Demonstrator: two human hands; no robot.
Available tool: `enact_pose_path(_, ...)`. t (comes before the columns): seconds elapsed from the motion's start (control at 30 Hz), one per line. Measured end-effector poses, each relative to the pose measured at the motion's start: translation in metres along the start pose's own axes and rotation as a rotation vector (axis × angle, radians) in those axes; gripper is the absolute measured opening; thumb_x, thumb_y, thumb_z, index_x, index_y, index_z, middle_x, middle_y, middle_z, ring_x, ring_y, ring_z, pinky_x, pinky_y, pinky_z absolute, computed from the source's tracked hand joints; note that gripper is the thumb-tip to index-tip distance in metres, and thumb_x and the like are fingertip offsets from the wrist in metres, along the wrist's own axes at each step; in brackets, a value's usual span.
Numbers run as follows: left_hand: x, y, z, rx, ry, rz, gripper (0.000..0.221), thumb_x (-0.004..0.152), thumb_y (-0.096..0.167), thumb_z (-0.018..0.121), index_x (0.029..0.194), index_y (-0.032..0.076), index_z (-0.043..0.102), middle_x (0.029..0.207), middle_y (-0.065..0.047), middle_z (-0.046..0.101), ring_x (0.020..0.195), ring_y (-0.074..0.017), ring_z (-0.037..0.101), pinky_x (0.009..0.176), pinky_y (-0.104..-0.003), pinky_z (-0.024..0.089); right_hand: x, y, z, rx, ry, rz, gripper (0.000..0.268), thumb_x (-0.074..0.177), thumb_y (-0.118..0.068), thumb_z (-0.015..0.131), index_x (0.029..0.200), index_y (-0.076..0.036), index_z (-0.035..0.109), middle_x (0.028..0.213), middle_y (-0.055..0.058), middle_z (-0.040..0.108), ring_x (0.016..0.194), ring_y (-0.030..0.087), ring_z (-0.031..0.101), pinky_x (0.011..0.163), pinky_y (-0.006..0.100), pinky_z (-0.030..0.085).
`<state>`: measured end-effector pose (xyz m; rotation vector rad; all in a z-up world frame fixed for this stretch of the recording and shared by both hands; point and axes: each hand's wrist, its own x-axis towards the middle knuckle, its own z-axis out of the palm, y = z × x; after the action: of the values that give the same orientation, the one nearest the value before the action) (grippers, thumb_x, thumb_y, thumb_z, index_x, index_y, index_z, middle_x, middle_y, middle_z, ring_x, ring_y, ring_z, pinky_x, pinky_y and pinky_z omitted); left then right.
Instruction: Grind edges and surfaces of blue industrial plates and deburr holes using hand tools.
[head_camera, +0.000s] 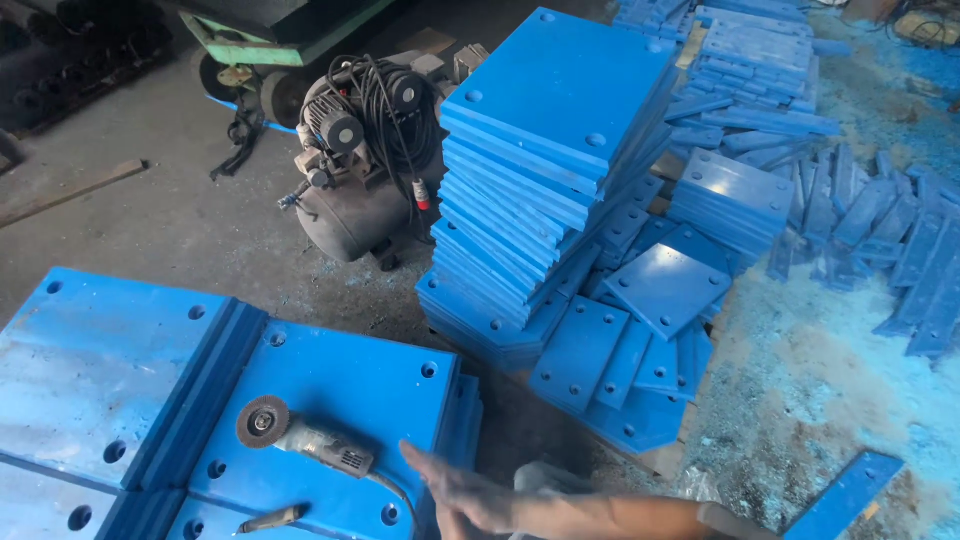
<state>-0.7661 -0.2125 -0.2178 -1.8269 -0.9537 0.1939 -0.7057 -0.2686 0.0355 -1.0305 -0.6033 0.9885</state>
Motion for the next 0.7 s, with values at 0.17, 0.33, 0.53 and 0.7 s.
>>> enact_pose_path(0.17,0.018,0.009,0.035,1.689,0.086,-0.001,0.09,0.101,0.067,0.025,0.166,0.005,0.023,0.173,-0.019,0.018,0.16,-0.0344,0.012,0.127,-0.054,0.011,0.005,0.034,-0.046,-0.848,-0.111,-0.129,0.075,0.108,-0.063,0.028,0.169,-0.021,0.022,0.176,0.02,0.017,0.161,0.042,0.018,0.128,0.056,0.016)
enact_pose_path(0.33,0.035,-0.089,-0.006,2.514,0.407,0.016,0.1,0.095,0.078,0.037,0.164,0.005,0.027,0.17,-0.021,0.021,0.158,-0.0375,0.012,0.125,-0.057,0.013,0.014,0.087,-0.115,-1.785,-0.135,-0.305,0.076,0.11,-0.067,0.024,0.171,-0.021,0.019,0.174,0.017,0.014,0.161,0.039,0.018,0.127,0.056,0.019)
enact_pose_path(0.53,0.037,0.002,0.037,2.706,0.61,0.073,0.098,0.094,0.077,0.04,0.161,0.007,0.027,0.167,-0.023,0.028,0.154,-0.0402,0.024,0.124,-0.061,0.019,0.005,-0.034,-0.078,-0.31,-0.184,0.015,0.099,0.091,-0.086,0.032,0.169,-0.029,0.01,0.175,0.011,0.017,0.157,0.03,0.026,0.127,0.049,0.016)
enact_pose_path(0.7,0.037,0.058,-0.021,2.802,0.799,0.107,0.096,0.094,0.076,0.043,0.159,0.008,0.026,0.164,-0.025,0.033,0.151,-0.0418,0.032,0.124,-0.064,0.022,-0.017,-0.096,-0.054,0.411,-0.31,0.05,0.095,0.091,-0.08,0.047,0.167,-0.031,0.02,0.171,0.006,0.031,0.146,0.024,0.047,0.124,0.045,0.031)
